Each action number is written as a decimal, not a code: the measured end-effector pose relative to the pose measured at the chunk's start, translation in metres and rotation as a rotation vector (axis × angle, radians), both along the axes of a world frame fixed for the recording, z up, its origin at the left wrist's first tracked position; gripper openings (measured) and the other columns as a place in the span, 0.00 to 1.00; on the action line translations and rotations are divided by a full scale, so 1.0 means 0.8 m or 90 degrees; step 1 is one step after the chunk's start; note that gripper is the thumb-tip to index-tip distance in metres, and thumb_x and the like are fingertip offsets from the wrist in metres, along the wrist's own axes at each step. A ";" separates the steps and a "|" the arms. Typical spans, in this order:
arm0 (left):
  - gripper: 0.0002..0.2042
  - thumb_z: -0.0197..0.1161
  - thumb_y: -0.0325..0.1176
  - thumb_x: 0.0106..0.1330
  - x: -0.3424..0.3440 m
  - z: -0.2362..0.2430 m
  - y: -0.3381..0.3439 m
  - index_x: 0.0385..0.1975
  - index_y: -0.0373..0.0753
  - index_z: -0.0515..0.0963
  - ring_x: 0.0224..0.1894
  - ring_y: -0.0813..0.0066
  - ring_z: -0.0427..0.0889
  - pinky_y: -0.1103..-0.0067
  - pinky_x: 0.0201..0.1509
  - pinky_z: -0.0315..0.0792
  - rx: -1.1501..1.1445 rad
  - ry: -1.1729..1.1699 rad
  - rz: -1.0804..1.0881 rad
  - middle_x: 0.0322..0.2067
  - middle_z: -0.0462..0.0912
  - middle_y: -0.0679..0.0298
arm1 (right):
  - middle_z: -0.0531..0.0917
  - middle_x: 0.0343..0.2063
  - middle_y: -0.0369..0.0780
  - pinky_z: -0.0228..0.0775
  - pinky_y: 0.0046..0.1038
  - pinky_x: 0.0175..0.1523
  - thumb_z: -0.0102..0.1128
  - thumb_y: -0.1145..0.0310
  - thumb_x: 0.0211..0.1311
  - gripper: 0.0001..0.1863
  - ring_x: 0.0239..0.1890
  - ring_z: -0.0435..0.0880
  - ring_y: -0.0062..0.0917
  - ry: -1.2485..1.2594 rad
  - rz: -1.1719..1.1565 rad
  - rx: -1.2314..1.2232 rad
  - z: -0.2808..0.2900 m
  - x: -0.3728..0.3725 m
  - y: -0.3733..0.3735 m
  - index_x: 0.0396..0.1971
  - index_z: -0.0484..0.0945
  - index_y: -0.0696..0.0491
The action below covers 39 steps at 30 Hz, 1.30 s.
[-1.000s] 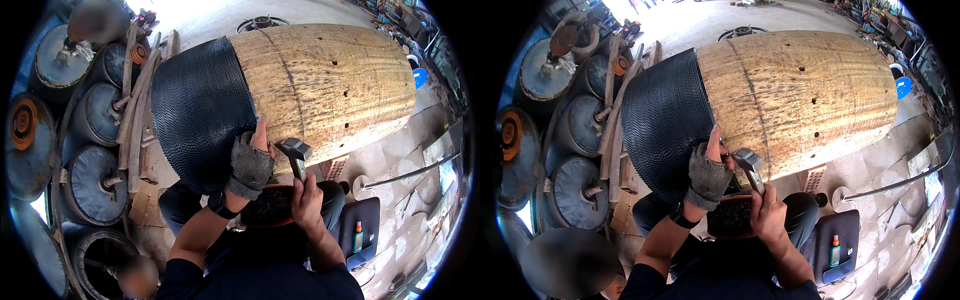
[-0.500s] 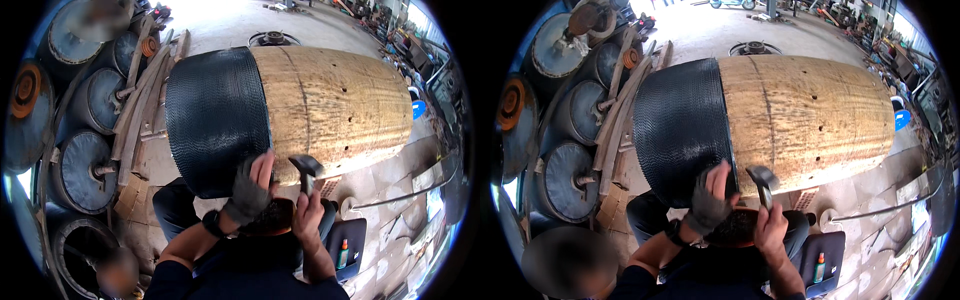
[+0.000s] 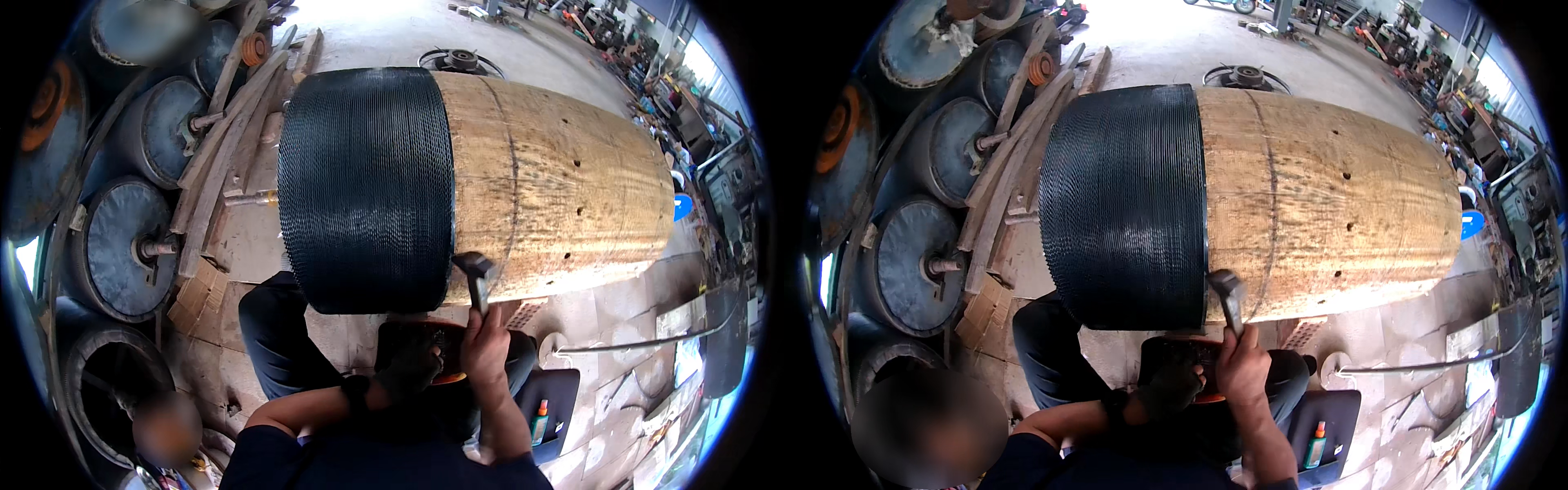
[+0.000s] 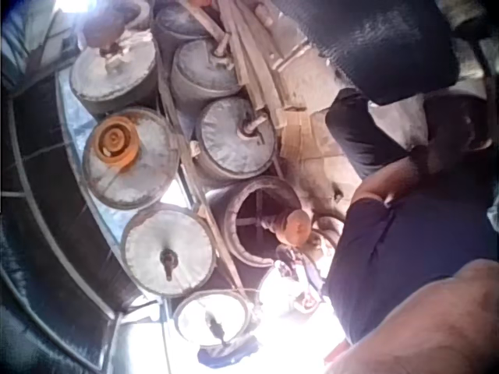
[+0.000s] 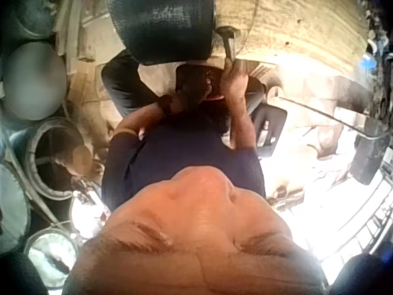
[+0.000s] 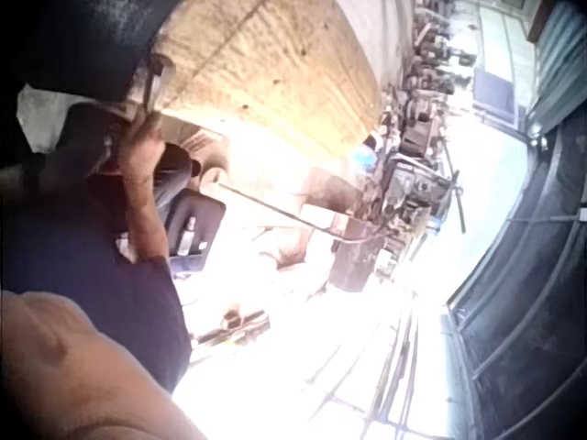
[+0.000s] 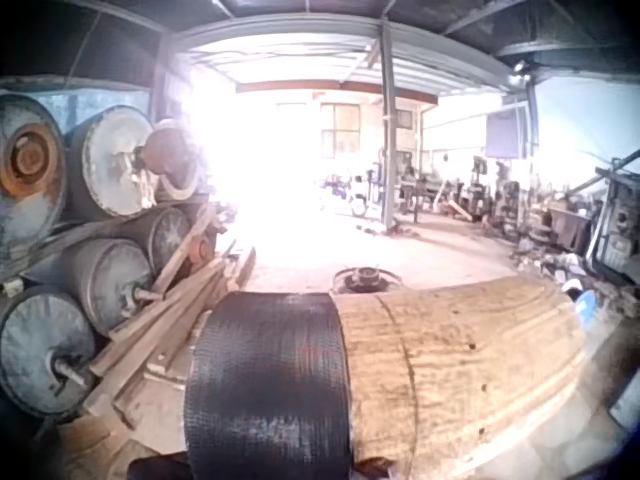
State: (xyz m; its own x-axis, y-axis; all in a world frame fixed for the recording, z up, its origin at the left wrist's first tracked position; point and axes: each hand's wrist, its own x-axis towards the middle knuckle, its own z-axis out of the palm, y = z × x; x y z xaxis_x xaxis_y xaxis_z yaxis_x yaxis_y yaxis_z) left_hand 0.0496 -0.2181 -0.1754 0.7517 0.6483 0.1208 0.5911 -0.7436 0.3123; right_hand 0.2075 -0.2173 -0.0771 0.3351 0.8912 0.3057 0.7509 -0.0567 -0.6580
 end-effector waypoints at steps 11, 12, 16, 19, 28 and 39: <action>0.09 0.59 0.33 0.62 -0.002 0.018 0.009 0.34 0.34 0.79 0.39 0.54 0.81 0.61 0.43 0.75 -0.007 -0.087 -0.011 0.34 0.81 0.49 | 0.77 0.19 0.56 0.70 0.46 0.25 0.55 0.68 0.71 0.11 0.24 0.78 0.56 0.073 0.004 -0.064 -0.001 0.004 -0.006 0.32 0.67 0.59; 0.09 0.59 0.33 0.62 0.001 0.029 0.021 0.35 0.34 0.79 0.39 0.54 0.81 0.62 0.42 0.75 -0.015 -0.100 0.011 0.35 0.81 0.49 | 0.77 0.16 0.50 0.67 0.40 0.22 0.51 0.68 0.73 0.12 0.18 0.79 0.46 0.067 0.004 0.055 -0.006 0.005 -0.007 0.30 0.66 0.58; 0.08 0.59 0.30 0.61 -0.013 0.109 0.067 0.35 0.33 0.77 0.39 0.56 0.81 0.63 0.41 0.75 0.045 -0.209 0.091 0.38 0.80 0.50 | 0.72 0.17 0.36 0.57 0.22 0.25 0.42 0.64 0.76 0.15 0.18 0.67 0.19 0.213 0.048 0.328 0.031 -0.012 -0.019 0.36 0.72 0.60; 0.13 0.65 0.23 0.53 -0.024 0.178 0.146 0.38 0.38 0.74 0.34 0.56 0.80 0.65 0.37 0.73 0.262 -0.400 0.018 0.39 0.79 0.55 | 0.74 0.18 0.39 0.63 0.28 0.27 0.42 0.66 0.75 0.13 0.19 0.72 0.23 0.069 0.072 0.362 0.021 0.002 -0.005 0.36 0.72 0.60; 0.28 0.66 0.21 0.56 -0.023 0.210 0.249 0.59 0.40 0.72 0.41 0.64 0.78 0.66 0.43 0.74 0.605 -0.276 0.108 0.43 0.72 0.61 | 0.78 0.20 0.54 0.72 0.45 0.26 0.53 0.70 0.68 0.10 0.25 0.81 0.55 0.017 0.013 0.182 -0.021 -0.003 0.004 0.42 0.72 0.60; 0.24 0.67 0.23 0.55 -0.025 0.206 0.251 0.55 0.40 0.74 0.41 0.63 0.79 0.65 0.43 0.75 0.628 -0.318 0.108 0.44 0.73 0.60 | 0.80 0.21 0.53 0.72 0.46 0.27 0.56 0.68 0.69 0.09 0.26 0.81 0.55 -0.012 -0.071 -0.042 -0.018 -0.006 0.018 0.38 0.71 0.58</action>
State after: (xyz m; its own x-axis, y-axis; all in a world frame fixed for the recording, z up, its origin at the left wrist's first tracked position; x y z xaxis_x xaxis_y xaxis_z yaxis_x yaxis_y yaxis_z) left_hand 0.0300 -0.0170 -0.0108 0.3863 0.1911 0.9023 0.6811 -0.7188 -0.1394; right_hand 0.2030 -0.2027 -0.0912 0.4285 0.8669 0.2546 0.7494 -0.1836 -0.6361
